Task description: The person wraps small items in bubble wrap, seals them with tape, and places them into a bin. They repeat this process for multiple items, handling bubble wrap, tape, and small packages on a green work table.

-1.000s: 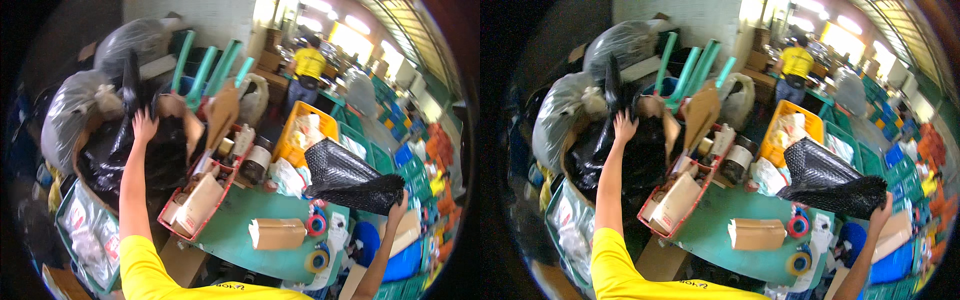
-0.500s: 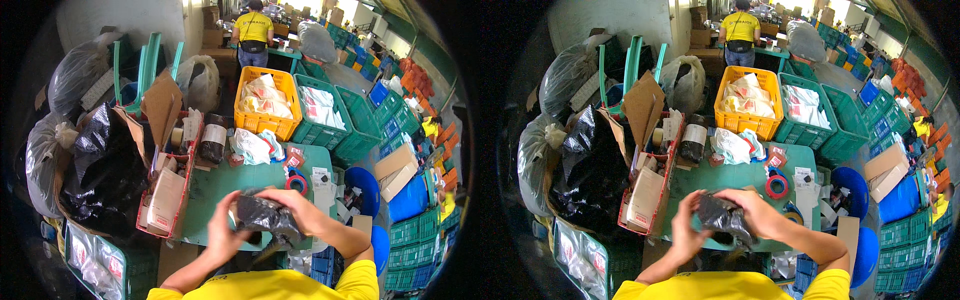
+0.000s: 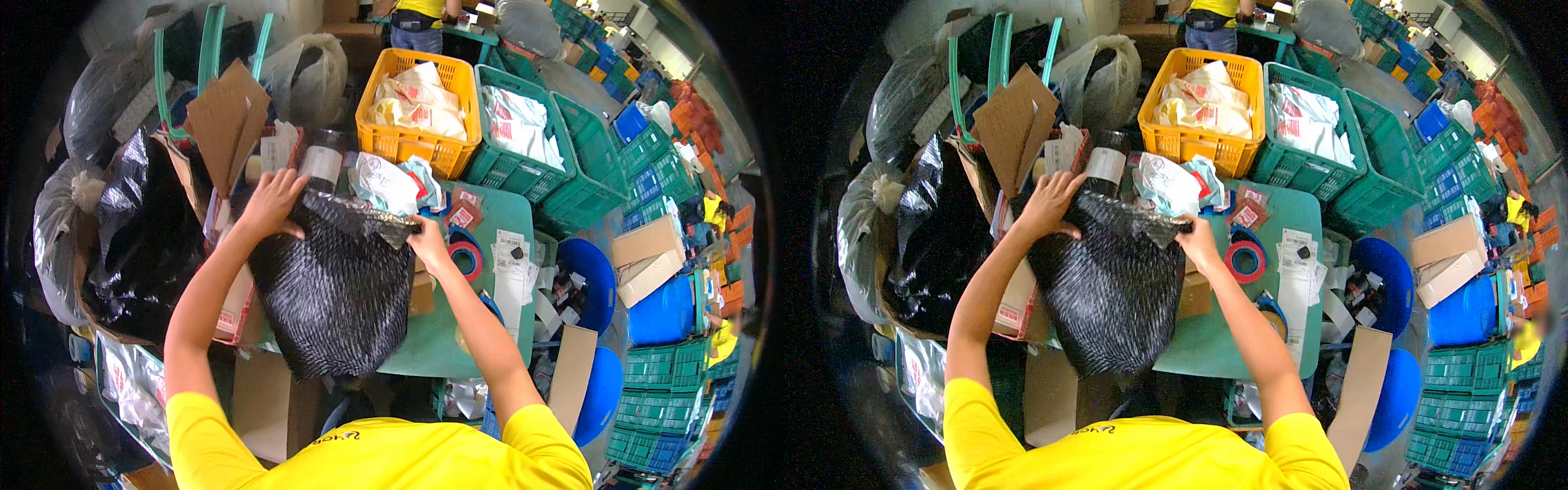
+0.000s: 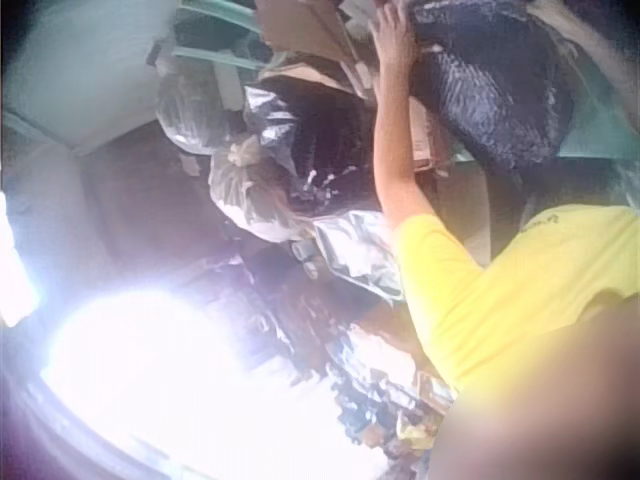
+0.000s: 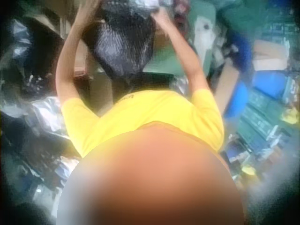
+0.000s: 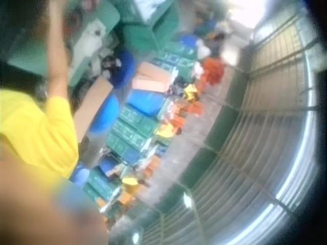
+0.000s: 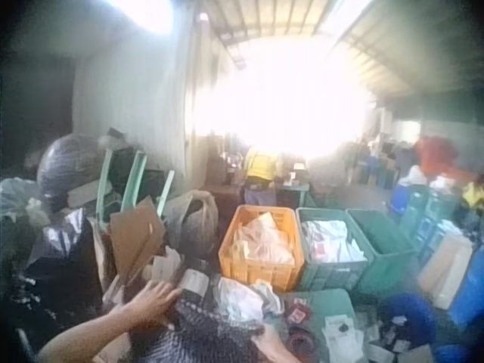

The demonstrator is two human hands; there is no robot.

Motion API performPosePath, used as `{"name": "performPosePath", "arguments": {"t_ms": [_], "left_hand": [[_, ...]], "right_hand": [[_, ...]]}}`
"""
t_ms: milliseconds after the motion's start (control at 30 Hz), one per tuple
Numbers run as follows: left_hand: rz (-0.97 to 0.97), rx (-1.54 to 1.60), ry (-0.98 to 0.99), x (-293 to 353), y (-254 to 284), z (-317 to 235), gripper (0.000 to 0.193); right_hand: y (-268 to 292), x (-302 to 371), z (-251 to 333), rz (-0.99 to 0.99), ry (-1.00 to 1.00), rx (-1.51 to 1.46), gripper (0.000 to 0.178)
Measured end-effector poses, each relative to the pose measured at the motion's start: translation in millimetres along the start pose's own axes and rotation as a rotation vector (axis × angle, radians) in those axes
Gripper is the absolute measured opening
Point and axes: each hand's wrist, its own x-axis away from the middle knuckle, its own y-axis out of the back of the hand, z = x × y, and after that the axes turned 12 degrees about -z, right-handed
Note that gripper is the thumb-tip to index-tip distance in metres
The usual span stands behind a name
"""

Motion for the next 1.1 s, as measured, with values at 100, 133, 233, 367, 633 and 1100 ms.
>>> {"name": "performPosePath", "arguments": {"t_ms": [100,133,233,367,633,1100], "left_hand": [[-0.159,-0.72,0.018,-8.7,-69.9,-33.0,0.092],[-0.064,-0.567,0.116,-5.3,-89.6,-50.9,0.078],[0.185,0.422,0.222,41.5,-142.6,-103.9,0.057],[0.608,1.242,0.412,101.7,-205.7,-124.4,0.068],[0.803,0.745,0.615,86.7,-213.9,-134.9,0.074],[0.217,0.478,0.259,158.3,-134.3,-265.4,0.07]], "right_hand": [[-2.6,-36.4,-59.0,-0.149,-0.154,-0.219,0.026],[3.0,-37.7,-73.1,-0.29,-0.044,-0.176,0.027],[24.4,-11.8,-106.4,-0.558,-0.01,0.564,0.054],[30.7,18.1,-137.5,-0.062,-0.319,0.797,0.084],[28.0,129.9,-125.1,-0.17,-0.465,-0.036,0.045],[152.6,312.7,75.2,-0.521,-0.345,0.461,0.019]]}}
